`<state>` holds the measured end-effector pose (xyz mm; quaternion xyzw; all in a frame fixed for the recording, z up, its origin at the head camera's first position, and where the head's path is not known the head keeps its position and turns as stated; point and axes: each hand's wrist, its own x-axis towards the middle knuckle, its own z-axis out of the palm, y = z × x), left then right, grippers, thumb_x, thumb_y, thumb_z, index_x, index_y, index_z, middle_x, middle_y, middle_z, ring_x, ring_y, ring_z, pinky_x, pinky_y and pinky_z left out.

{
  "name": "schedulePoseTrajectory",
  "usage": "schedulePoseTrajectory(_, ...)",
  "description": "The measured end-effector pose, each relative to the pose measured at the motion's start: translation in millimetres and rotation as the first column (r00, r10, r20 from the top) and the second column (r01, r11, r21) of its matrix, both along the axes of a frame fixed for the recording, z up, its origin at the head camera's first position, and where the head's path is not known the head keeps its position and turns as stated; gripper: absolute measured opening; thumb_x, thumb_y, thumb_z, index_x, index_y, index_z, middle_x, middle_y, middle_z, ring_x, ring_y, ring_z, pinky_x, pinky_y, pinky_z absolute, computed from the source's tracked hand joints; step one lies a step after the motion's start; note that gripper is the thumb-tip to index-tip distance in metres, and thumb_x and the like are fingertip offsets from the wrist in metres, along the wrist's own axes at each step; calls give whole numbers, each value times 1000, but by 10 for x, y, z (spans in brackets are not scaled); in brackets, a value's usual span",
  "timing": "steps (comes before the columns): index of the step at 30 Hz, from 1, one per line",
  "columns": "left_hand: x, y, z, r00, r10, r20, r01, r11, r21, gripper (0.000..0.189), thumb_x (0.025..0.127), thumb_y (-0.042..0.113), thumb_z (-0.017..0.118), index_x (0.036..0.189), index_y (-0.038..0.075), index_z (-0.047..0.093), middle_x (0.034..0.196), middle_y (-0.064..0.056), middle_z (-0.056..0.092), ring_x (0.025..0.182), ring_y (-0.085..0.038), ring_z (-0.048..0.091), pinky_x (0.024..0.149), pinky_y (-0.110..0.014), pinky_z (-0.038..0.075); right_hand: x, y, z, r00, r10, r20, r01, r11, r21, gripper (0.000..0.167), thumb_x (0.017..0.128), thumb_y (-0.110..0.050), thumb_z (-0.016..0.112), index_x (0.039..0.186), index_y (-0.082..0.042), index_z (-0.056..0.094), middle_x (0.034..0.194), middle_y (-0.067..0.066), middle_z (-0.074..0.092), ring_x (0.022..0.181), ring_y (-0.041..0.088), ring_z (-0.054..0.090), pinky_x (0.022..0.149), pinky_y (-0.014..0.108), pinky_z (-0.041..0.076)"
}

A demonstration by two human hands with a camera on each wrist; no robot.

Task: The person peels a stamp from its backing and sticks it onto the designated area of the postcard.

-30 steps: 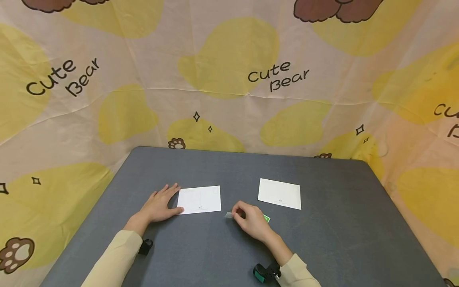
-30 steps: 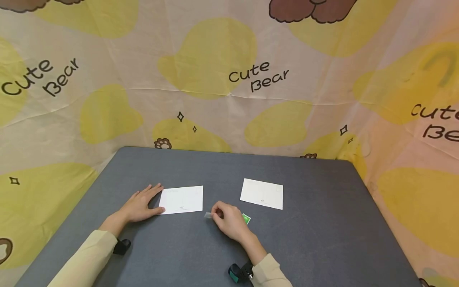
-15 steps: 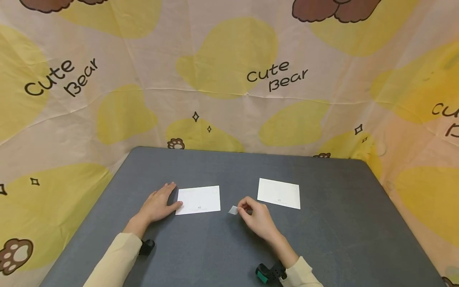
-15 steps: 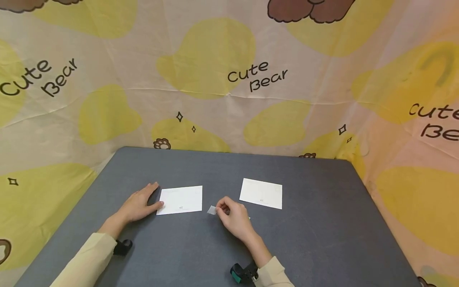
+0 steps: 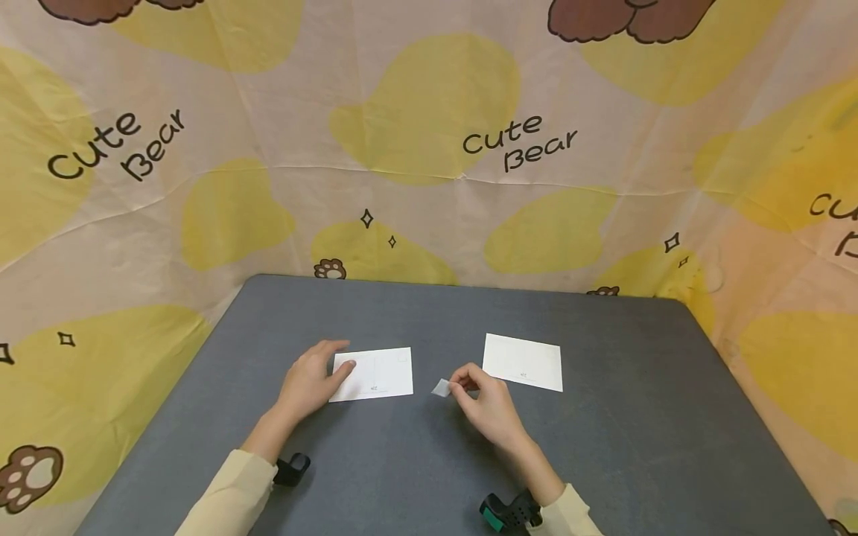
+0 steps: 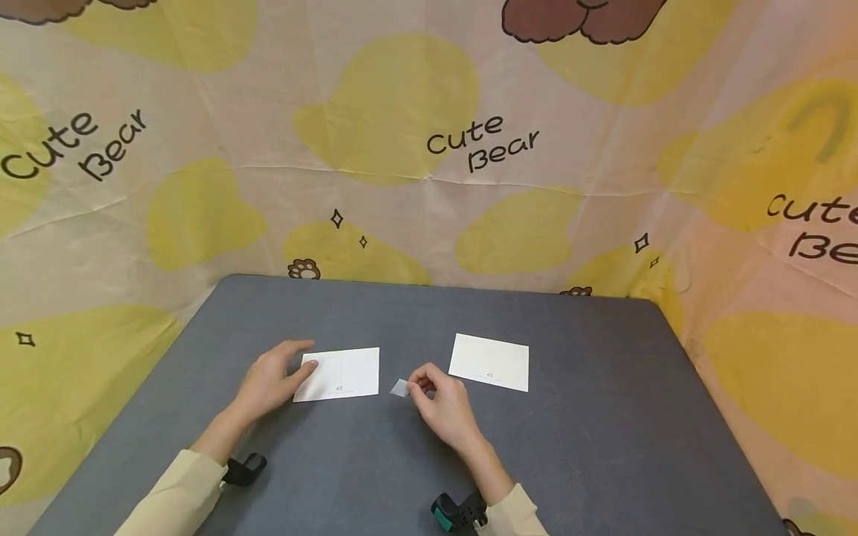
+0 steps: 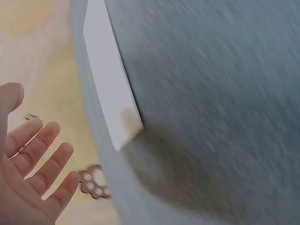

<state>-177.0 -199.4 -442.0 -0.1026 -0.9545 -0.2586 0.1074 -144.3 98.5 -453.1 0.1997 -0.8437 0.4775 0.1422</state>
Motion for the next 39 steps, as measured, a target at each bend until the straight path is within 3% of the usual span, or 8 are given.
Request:
schedulePoseTrajectory(8,98,259,139,998,-24,-50,29,996,86,32,85,25,64,114,10,63,105,-4,65,99,-24,61,80,-46,48,-12,49,49,999,-34,-10,34,999,-21,6,83,-7,66,82,-11,62,72,-10,59,68,3,56,69,26,52)
schedulePoseTrajectory(23,232,641,184,981,-106,-161,133,977,166,16,83,18,66,99,16,67,92,5,66,88,-13,62,74,-35,49,-7,91,115,997,-69,22,70,993,-92,8,81,0,66,82,-6,62,72,-4,61,67,9,59,70,31,53)
schedulePoseTrajectory(32,294,853,187,957,-133,-257,200,947,252,13,78,12,70,92,12,68,84,6,65,77,-12,62,69,-29,49,156,34,456,996,-92,-17,90,989,-115,9,79,9,64,80,1,60,70,6,62,65,13,59,65,25,52)
schedulePoseTrajectory(39,335,985,139,953,-152,-263,237,914,331,12,79,8,69,91,10,67,85,7,65,76,-5,61,72,-29,52,168,39,492,993,-115,18,116,984,-133,6,81,7,63,79,2,60,69,7,62,65,14,59,65,25,52)
